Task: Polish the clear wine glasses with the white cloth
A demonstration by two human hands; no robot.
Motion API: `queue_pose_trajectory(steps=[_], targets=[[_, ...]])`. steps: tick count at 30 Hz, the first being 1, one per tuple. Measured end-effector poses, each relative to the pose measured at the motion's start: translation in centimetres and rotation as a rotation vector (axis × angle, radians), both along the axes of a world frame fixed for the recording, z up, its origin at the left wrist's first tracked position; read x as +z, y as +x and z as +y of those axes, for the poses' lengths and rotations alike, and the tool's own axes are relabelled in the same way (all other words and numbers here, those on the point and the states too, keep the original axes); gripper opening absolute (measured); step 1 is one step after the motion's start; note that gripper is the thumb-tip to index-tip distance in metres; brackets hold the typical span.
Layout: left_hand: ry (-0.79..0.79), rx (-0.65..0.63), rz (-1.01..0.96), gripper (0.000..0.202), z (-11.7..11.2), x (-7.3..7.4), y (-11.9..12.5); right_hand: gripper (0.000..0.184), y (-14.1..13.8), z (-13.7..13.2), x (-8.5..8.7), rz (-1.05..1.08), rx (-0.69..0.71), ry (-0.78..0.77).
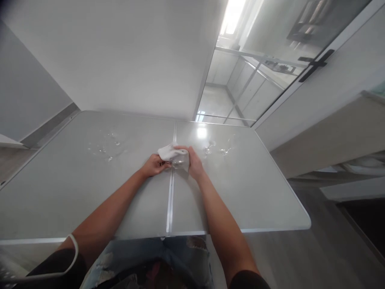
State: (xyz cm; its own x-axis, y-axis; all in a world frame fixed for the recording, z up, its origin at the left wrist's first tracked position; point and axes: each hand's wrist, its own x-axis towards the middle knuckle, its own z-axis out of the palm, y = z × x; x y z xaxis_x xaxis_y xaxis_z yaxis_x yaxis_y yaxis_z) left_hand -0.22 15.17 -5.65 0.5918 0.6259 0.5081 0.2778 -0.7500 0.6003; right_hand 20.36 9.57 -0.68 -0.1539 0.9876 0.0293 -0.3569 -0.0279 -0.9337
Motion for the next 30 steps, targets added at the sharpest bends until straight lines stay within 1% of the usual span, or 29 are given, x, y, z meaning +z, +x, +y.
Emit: queue_pose_trajectory(steps=[2,3,5,7,8,9,11,13,15,17,20,23,25,27,30], targets=[[-0.046,0.058,-0.077,0.04,0.0,0.4,0.0,0.062,-0.7,0.1,-0.3,0.124,0.009,-0.051],[-0.067,0.09,-0.106,0.042,0.0,0.6,0.0,0.062,-1.2,0.1,-0.6,0.145,-0.007,-0.048],[-0.104,0.135,-0.138,0.045,0.1,0.8,0.1,0.058,-2.1,-0.2,-1.2,0.096,-0.092,0.03],[-0.144,0.166,-0.166,0.046,0.1,0.8,0.1,0.058,-2.6,-0.5,-1.8,-0.078,-0.196,0.187],[-0.163,0.179,-0.181,0.046,0.2,0.7,0.1,0.06,-2.7,-0.6,-2.0,-0.201,-0.229,0.277],[-0.181,0.19,-0.194,0.046,0.2,0.7,0.1,0.063,-2.7,-0.7,-2.1,-0.34,-0.235,0.366],[-0.206,0.202,-0.203,0.045,0.3,0.5,0.1,0.064,-2.5,-0.6,-2.3,-0.615,-0.193,0.525],[-0.192,0.2,-0.172,0.043,0.3,0.3,0.1,0.059,-2.3,-0.2,-2.2,-0.829,-0.127,0.648],[-0.123,0.211,-0.116,0.039,0.4,0.1,0.1,0.054,-2.2,0.2,-1.9,-0.965,-0.072,0.729],[-0.022,0.242,-0.057,0.034,0.3,-0.3,0.2,0.052,-2.2,0.4,-1.6,-1.02,-0.042,0.761],[0.123,0.229,0.036,0.025,0.2,-0.7,0.3,0.046,-2.0,0.4,-1.0,-0.987,-0.081,0.704],[0.228,0.135,0.133,0.02,-0.1,-0.9,0.3,0.05,-1.3,0.1,-0.8,-0.858,-0.153,0.539],[0.235,0.094,0.16,0.02,-0.2,-0.9,0.3,0.046,-0.8,-0.1,-0.8,-0.679,-0.188,0.385],[0.191,0.075,0.154,0.023,-0.2,-0.7,0.4,0.042,-0.6,-0.1,-0.9,-0.429,-0.212,0.231],[0.069,0.07,0.103,0.026,-0.2,-0.3,0.3,0.055,-0.9,0.0,-0.9,-0.033,-0.224,0.045]])
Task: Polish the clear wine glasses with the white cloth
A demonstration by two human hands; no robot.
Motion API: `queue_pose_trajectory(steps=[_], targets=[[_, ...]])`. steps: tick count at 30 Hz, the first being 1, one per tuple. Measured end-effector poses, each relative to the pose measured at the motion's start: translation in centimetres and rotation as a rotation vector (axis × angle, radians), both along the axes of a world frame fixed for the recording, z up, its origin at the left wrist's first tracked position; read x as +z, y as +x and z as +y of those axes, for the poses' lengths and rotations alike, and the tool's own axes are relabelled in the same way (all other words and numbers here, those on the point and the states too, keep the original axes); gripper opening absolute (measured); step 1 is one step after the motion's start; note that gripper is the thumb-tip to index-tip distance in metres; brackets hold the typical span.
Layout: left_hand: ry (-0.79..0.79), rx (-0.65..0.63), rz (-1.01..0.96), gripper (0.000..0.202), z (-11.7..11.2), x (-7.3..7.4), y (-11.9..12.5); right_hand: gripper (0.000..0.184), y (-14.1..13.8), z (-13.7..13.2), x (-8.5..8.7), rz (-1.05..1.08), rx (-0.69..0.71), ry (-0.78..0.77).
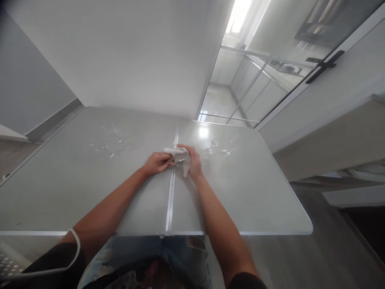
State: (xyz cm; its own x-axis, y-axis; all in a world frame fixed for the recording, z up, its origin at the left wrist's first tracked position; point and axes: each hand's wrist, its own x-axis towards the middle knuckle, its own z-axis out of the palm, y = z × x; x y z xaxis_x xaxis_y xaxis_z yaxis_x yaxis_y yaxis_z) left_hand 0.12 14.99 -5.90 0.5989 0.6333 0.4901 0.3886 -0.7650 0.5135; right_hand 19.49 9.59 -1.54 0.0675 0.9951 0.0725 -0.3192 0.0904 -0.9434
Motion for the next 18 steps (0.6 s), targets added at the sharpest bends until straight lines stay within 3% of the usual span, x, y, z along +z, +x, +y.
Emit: queue_pose_trajectory(steps=[3,6,9,15,18], targets=[[-0.165,-0.007,-0.121,0.032,0.1,0.5,0.0,0.058,-0.9,0.0,0.0,0.25,0.042,-0.081],[-0.269,-0.038,-0.254,0.035,0.2,0.8,0.0,0.05,-2.0,-0.3,-0.1,0.29,0.089,-0.086],[-0.262,0.001,-0.274,0.04,0.4,0.7,0.1,0.048,-2.8,-0.5,-0.6,0.215,0.087,-0.012],[-0.233,0.068,-0.164,0.052,1.2,-0.4,0.1,0.066,-3.2,0.2,-2.3,-0.118,0.121,0.192],[-0.277,0.065,-0.146,0.057,1.3,-0.8,0.0,0.063,-2.8,0.5,-3.1,-0.257,0.107,0.238]])
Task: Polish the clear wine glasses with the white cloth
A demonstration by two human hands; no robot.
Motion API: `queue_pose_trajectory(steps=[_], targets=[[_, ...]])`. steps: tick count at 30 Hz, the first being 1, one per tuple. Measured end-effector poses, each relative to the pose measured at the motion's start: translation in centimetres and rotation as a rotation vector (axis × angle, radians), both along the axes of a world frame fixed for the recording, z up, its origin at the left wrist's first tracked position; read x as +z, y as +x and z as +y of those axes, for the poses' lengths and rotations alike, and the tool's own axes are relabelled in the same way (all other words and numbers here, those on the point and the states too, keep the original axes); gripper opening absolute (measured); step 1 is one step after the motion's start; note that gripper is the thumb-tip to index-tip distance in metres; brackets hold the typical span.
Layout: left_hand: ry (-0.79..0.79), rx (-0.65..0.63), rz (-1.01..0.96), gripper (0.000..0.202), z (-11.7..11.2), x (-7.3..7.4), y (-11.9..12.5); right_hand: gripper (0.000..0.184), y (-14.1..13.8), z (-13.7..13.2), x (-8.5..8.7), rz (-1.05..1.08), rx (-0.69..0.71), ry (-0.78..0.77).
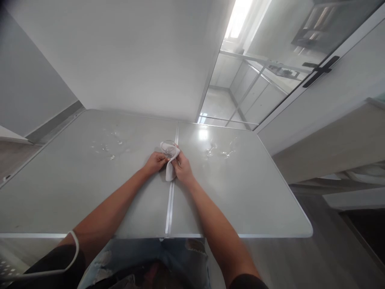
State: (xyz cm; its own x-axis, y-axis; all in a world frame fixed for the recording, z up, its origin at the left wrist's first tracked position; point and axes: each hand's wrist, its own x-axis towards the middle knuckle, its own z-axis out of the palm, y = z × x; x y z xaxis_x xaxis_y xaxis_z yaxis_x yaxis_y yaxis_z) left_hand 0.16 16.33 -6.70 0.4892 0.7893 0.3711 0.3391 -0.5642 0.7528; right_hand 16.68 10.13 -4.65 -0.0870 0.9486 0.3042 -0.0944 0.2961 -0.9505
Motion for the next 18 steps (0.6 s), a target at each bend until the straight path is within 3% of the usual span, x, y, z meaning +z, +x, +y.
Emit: queue_pose_trajectory(steps=[3,8,11,14,18], targets=[[-0.021,-0.06,0.006,0.057,0.0,-0.1,0.1,0.056,0.7,0.2,-0.4,-0.107,-0.017,0.021],[-0.002,-0.238,-0.07,0.031,-0.5,1.1,0.6,0.045,1.5,0.1,0.2,-0.259,-0.099,0.078],[-0.046,-0.29,-0.127,0.027,-0.8,1.5,0.8,0.044,1.3,-0.3,0.7,-0.321,-0.151,0.113],[-0.065,-0.241,-0.139,0.023,-0.8,1.0,0.7,0.046,0.8,-0.7,1.1,-0.334,-0.18,0.119],[0.006,-0.017,-0.066,0.022,-0.5,0.3,0.2,0.043,0.3,-0.9,1.2,-0.288,-0.225,0.092]])
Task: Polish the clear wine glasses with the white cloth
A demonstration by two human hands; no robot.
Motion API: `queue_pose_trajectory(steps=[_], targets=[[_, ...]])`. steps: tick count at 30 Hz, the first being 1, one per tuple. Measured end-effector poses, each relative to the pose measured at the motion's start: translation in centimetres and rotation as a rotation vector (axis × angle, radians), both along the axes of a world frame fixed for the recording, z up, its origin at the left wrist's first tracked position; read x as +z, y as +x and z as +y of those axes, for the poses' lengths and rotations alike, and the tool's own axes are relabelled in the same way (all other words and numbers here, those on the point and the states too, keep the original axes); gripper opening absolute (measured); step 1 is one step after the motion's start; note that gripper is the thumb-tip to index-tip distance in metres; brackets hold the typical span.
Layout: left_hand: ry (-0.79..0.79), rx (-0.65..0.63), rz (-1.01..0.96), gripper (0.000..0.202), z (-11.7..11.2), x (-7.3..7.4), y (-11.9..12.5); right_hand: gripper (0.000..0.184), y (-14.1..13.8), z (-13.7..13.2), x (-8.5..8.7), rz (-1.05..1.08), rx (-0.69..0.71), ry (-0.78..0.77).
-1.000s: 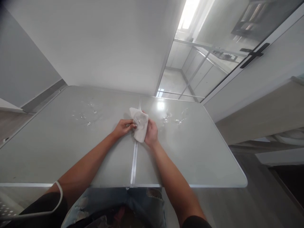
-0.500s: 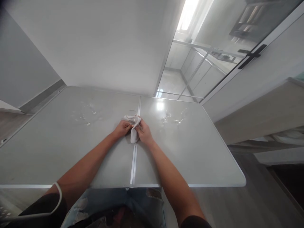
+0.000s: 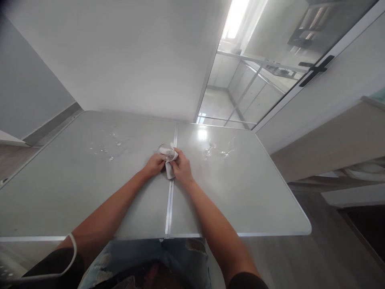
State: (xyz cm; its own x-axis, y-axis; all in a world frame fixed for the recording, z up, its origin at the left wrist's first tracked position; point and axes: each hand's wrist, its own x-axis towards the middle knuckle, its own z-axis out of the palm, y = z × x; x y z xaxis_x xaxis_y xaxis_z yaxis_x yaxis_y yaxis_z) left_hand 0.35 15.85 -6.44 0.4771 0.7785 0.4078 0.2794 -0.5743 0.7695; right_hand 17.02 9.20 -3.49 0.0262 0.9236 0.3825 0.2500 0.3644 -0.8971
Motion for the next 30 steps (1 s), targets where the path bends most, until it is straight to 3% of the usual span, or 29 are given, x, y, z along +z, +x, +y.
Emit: queue_pose_trajectory(steps=[3,5,8,13,18,21,23,27,30], targets=[[0.022,0.148,-0.064,0.018,-0.1,0.3,-0.1,0.038,0.0,0.3,-0.3,0.087,-0.021,-0.014],[0.028,0.16,-0.154,0.02,-0.4,0.9,0.0,0.034,0.0,0.5,-0.6,0.14,-0.016,-0.047],[-0.034,0.002,-0.315,0.043,-0.7,1.6,0.2,0.028,0.1,1.0,-1.2,0.169,0.011,-0.104],[-0.419,-0.303,-0.604,0.066,-0.7,2.1,0.0,0.026,0.0,1.3,-1.8,0.184,0.107,-0.186],[-0.54,-0.328,-0.688,0.069,-0.7,2.3,-0.2,0.039,-0.4,0.9,-1.4,0.389,0.307,-0.417],[-0.55,-0.28,-0.726,0.066,-0.6,2.1,-0.3,0.042,-0.6,0.5,-1.0,0.388,0.359,-0.511],[-0.527,-0.217,-0.749,0.064,-0.5,1.9,-0.3,0.038,-0.7,0.3,-0.7,0.243,0.296,-0.447],[-0.453,-0.121,-0.787,0.062,0.0,1.5,-0.3,0.031,-0.5,0.0,-0.5,-0.13,-0.001,-0.141],[-0.444,-0.125,-0.802,0.058,0.0,1.4,-0.2,0.026,-0.5,0.1,-0.6,-0.105,0.015,-0.158]])
